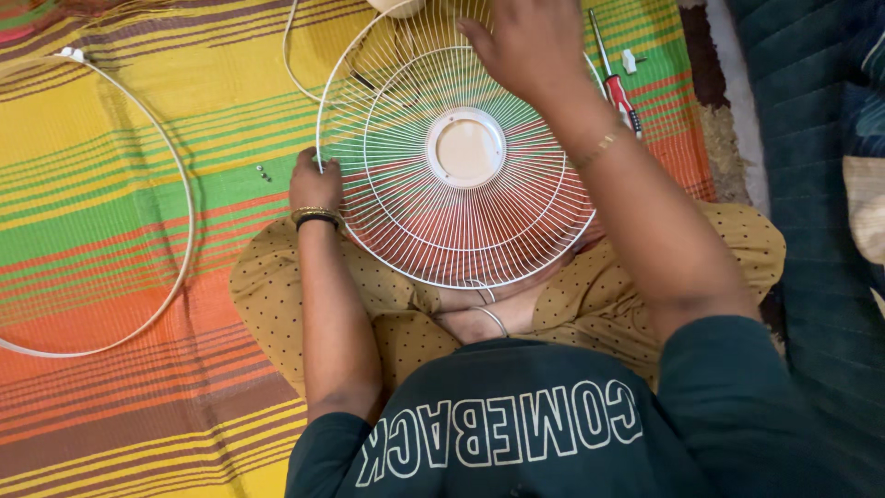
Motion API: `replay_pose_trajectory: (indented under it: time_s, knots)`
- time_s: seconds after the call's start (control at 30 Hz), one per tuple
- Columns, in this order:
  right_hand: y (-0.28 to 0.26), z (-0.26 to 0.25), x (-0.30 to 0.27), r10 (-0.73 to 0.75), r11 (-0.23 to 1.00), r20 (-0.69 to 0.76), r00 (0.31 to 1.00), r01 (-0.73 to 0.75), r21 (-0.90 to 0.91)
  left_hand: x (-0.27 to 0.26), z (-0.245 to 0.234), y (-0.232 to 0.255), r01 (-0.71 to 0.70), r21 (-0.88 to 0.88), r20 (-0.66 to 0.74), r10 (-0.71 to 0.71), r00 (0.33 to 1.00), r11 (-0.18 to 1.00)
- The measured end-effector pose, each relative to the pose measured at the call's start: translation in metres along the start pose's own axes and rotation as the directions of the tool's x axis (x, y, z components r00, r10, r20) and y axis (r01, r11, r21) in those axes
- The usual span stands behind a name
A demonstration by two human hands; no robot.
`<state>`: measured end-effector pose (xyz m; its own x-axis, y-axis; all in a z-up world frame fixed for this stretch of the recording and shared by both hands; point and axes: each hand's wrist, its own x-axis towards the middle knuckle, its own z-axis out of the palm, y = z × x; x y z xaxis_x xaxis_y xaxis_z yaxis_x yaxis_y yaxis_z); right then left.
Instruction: The person assembles a table fan by securing the front grill to the fan blades using a screwdriver and screws, then attaches the outer ring to complete the assembly.
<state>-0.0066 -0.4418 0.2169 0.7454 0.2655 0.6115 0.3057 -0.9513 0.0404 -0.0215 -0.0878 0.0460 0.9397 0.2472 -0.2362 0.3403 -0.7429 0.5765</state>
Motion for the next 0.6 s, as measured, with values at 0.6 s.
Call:
replay_pose_trajectory:
  time_s: [0.6]
  knots:
    - [0.113,0.052,-0.195,0.666,0.546,0.704,0.246,-0.804,-0.235,-0.012,-0.01,-0.011,-0.119,0.141,-0.068,0.13,0.989,0.983]
